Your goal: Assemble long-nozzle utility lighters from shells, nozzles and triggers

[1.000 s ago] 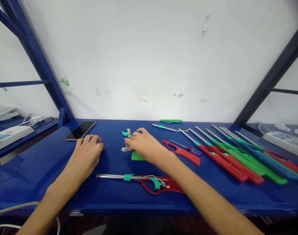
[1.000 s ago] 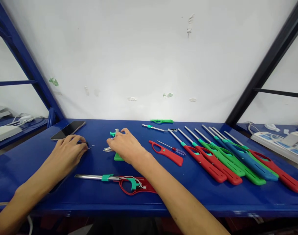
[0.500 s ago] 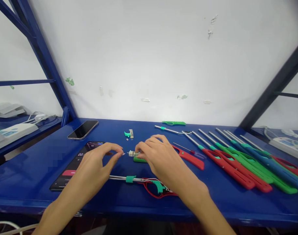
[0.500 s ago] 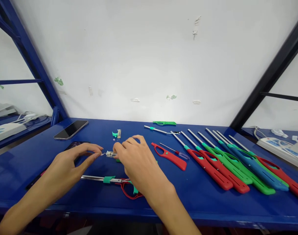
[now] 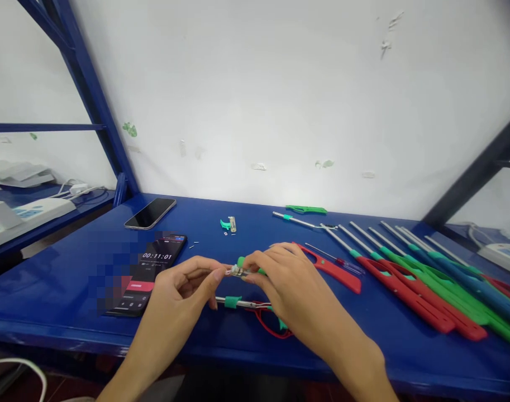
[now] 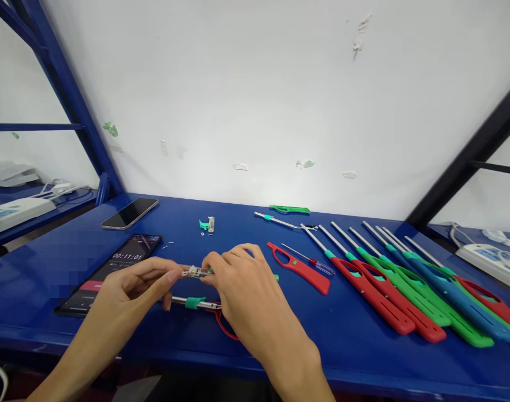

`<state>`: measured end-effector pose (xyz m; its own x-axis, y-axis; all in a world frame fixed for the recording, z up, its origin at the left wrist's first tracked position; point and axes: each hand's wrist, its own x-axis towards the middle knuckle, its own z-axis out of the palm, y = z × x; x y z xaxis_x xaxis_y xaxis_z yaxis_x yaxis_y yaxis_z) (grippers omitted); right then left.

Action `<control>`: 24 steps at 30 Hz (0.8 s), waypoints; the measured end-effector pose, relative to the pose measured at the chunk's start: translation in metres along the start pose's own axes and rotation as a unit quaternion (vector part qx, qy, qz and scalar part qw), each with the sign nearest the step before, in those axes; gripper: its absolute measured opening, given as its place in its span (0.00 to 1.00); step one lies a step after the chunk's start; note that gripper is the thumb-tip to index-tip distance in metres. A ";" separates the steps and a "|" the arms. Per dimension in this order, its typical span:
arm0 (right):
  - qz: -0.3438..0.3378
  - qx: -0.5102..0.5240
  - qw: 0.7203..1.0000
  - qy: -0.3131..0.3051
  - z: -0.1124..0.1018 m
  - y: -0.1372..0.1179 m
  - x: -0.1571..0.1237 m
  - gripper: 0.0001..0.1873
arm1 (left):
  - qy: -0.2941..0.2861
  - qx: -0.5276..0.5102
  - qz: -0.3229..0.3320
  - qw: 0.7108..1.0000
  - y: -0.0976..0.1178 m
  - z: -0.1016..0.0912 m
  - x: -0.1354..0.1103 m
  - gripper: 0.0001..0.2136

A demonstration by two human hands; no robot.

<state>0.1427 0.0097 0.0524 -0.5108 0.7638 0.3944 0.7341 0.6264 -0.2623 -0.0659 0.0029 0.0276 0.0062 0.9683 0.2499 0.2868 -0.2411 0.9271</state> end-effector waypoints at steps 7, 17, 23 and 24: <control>-0.005 0.008 1.000 -0.002 -0.002 0.000 -0.004 0.06 | 0.008 -0.113 -0.039 0.993 -0.008 0.006 0.001 0.13; 0.009 0.026 1.000 0.007 -0.002 0.001 -0.009 0.07 | 0.038 -0.072 -0.008 0.997 -0.004 0.005 -0.001 0.12; 0.018 0.050 0.998 -0.022 -0.001 0.003 -0.013 0.17 | 0.065 -0.004 0.066 0.996 -0.001 0.010 -0.006 0.07; 0.023 0.063 0.997 -0.035 -0.003 0.001 -0.013 0.16 | 0.079 0.022 0.087 0.993 -0.002 0.010 -0.008 0.06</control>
<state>0.1516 0.0003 0.0493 -0.5102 0.7988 0.3186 0.6978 0.6011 -0.3896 -0.0572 -0.0032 0.0208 -0.0898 0.8892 0.4487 0.3359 -0.3970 0.8541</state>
